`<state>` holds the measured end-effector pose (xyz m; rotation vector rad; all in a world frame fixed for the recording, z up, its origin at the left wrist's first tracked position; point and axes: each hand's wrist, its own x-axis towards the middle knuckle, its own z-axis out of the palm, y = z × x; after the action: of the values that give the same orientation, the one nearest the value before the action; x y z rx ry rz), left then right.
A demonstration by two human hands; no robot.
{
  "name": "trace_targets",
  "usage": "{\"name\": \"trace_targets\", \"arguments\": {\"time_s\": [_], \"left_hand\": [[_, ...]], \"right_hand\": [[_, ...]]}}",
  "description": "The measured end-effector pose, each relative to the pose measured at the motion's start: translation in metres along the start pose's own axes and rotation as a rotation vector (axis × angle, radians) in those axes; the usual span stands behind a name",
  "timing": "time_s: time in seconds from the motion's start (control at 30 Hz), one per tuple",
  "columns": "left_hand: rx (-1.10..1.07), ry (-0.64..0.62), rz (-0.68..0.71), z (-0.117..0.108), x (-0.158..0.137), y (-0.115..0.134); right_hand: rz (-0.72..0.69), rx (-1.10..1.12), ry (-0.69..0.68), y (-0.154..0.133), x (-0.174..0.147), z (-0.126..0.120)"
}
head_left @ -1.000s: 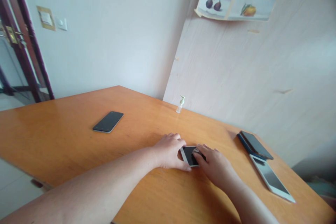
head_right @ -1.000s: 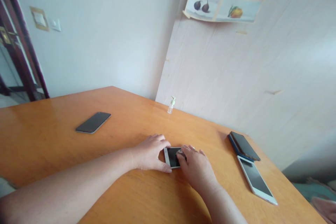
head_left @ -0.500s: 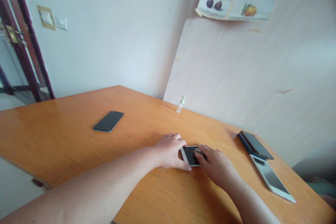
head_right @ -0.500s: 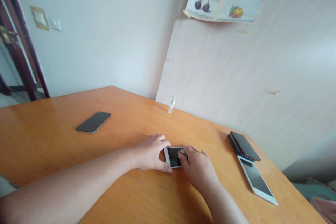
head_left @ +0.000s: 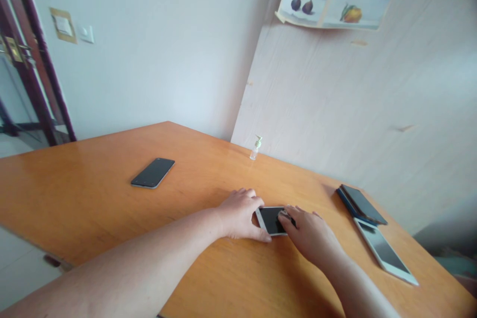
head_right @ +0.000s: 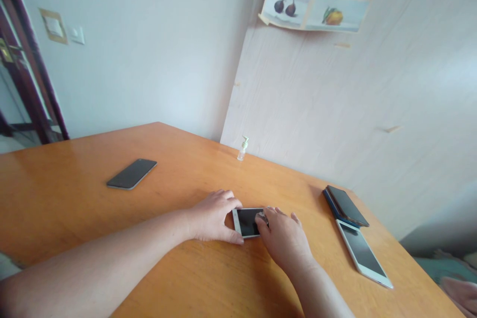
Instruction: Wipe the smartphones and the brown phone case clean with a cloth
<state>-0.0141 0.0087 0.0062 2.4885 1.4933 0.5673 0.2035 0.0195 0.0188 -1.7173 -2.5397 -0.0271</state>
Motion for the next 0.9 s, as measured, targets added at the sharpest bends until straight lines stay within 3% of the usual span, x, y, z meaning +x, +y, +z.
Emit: {"name": "trace_targets", "arguments": {"time_s": [0.2,0.43,0.7,0.9], "left_hand": [[-0.017,-0.004,-0.009,-0.001,-0.001,0.001],[-0.019,0.009,0.000,0.002,0.000,-0.001],[-0.029,-0.001,0.000,-0.001,-0.001,0.000],[-0.014,-0.006,0.001,-0.001,0.000,0.001]], "right_hand": [[-0.170,0.096,0.030,-0.014,-0.005,0.001],[0.090,-0.056,-0.014,0.004,-0.002,-0.005],[-0.186,0.105,0.011,-0.013,-0.007,-0.005],[0.039,-0.039,-0.021,0.004,-0.004,-0.006]]}}
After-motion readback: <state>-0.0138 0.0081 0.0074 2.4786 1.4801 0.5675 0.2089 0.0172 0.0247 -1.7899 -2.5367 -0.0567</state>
